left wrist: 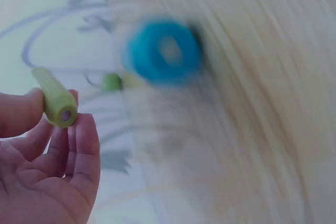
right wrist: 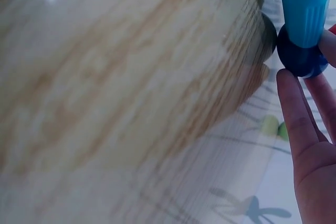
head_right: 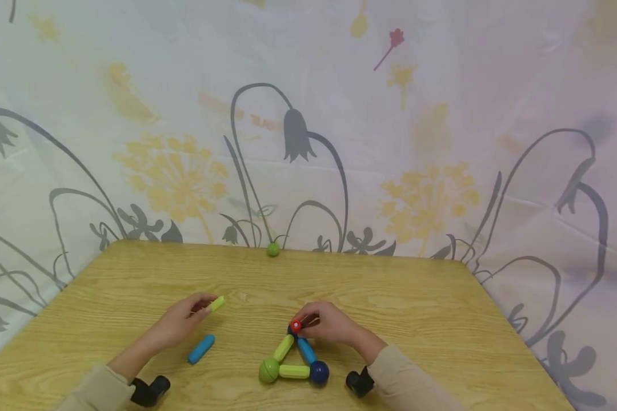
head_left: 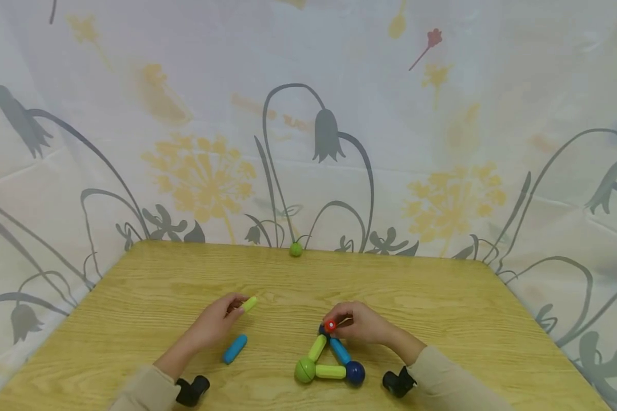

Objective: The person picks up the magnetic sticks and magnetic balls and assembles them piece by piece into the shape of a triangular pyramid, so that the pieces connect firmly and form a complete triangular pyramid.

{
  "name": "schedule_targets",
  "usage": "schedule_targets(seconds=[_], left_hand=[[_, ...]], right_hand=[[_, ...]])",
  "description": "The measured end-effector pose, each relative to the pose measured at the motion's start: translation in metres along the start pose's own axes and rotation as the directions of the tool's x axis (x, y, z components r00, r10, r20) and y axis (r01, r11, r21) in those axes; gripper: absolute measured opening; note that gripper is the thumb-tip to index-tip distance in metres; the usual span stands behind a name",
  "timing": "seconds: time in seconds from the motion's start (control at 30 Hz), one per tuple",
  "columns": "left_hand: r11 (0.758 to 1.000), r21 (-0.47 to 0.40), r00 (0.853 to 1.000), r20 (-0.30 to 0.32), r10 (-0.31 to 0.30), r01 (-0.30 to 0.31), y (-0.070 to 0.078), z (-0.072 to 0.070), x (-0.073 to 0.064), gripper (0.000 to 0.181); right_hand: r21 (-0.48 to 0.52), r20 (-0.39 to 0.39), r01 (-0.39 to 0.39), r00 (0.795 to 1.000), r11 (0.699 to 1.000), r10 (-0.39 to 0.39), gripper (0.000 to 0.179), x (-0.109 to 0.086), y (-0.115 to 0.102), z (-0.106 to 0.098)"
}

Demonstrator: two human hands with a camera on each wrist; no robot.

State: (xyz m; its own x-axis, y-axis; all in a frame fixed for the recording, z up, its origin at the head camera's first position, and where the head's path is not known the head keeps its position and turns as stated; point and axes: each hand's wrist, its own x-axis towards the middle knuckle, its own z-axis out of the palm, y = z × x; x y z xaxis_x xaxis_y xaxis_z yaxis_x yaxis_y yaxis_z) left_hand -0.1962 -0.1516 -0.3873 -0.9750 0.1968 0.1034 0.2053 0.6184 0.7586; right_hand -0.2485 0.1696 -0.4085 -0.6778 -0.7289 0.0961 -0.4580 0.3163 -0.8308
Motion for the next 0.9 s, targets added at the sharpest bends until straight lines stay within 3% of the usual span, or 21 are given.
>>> schedule_targets(seconds=[0.23, 0.4, 0.63, 0.9], left_hand=[[0.988, -0.145, 0.999, 0.012, 0.051, -0.049, 0.03, 0.019, -0.004, 0.03], [0.97, -0.219, 0.987, 0.102, 0.128, -0.103, 0.043, 0.033, -0.005, 0.029], [0.937, -0.332, 0.958, 0.219, 0.186, -0.106, 0.056, 0.051, -0.009, 0.036], [0.91, -0.39, 0.953, 0.194, 0.232, -0.142, 0.063, 0.076, -0.008, 0.032]], right_hand=[[-0.001, 0.001, 0.002, 1.0, 1.0, -0.002, 0.02, -0.001, 0.0, 0.0], [-0.001, -0.002, -0.013, 1.0, 1.0, 0.013, 0.02, -0.001, -0.002, 0.0], [-0.005, -0.01, -0.035, 0.999, 0.999, 0.035, 0.019, -0.001, -0.002, 0.001], [0.004, -0.013, -0.043, 0.999, 0.999, 0.043, 0.02, -0.001, -0.001, 0.001]])
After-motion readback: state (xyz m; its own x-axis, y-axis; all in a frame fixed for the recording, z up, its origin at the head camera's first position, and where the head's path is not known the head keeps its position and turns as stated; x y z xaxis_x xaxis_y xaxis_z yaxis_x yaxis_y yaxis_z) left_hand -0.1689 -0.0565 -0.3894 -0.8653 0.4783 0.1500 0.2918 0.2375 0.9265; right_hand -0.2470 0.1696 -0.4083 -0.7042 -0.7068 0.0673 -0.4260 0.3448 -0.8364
